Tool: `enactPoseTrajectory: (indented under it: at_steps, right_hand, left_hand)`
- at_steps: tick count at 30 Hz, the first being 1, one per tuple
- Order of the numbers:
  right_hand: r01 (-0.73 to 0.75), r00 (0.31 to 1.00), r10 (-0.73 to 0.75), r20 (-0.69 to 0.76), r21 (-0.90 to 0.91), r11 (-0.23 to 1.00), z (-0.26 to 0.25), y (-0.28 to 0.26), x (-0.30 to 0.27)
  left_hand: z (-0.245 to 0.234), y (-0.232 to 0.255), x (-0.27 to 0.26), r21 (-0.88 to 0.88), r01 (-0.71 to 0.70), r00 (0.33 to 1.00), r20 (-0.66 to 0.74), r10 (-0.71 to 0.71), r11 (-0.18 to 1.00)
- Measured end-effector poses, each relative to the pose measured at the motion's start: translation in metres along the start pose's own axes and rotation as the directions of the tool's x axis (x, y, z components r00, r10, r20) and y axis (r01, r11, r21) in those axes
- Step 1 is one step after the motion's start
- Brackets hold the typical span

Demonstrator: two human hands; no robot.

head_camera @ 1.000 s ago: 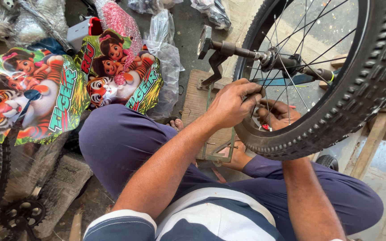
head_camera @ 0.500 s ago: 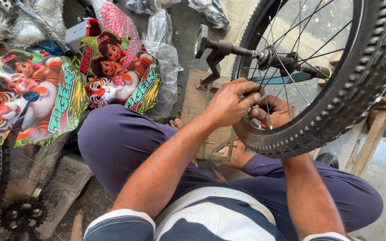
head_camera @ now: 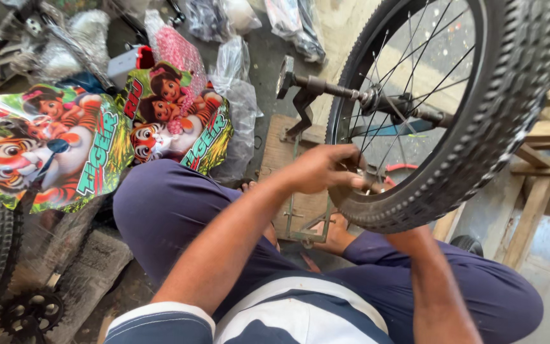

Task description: The person works on a bicycle wheel mounted on a truing stand, adjusting the hub and spokes with pliers and a spoke wrench. They rotate the wheel to check alignment and continue making adjustments to the spokes and hub components.

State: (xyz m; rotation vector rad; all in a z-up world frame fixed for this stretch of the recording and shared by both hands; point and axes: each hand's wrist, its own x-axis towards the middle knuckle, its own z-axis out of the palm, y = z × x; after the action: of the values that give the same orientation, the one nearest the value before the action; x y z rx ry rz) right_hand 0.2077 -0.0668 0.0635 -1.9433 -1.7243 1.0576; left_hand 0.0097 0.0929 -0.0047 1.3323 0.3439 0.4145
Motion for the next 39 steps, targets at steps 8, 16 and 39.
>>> enactPoseTrajectory:
  at_steps: [8,16,39]
  right_hand:
    - [-0.046,0.99,0.004,-0.144,-0.292,0.955,0.025,-0.077,-0.001]
    - [0.035,0.96,-0.113,-0.256,-0.29,0.956,0.006,-0.097,-0.014]
    - [-0.217,0.976,0.202,0.084,0.474,0.853,-0.016,0.002,0.037]
  left_hand:
    - [0.049,0.017,0.007,0.429,0.228,0.905,-0.424,-0.029,0.874]
    - [0.001,0.017,-0.01,-0.351,0.093,0.99,0.134,-0.048,0.932]
    - [0.01,0.019,0.007,0.31,0.205,0.967,-0.212,-0.142,0.928]
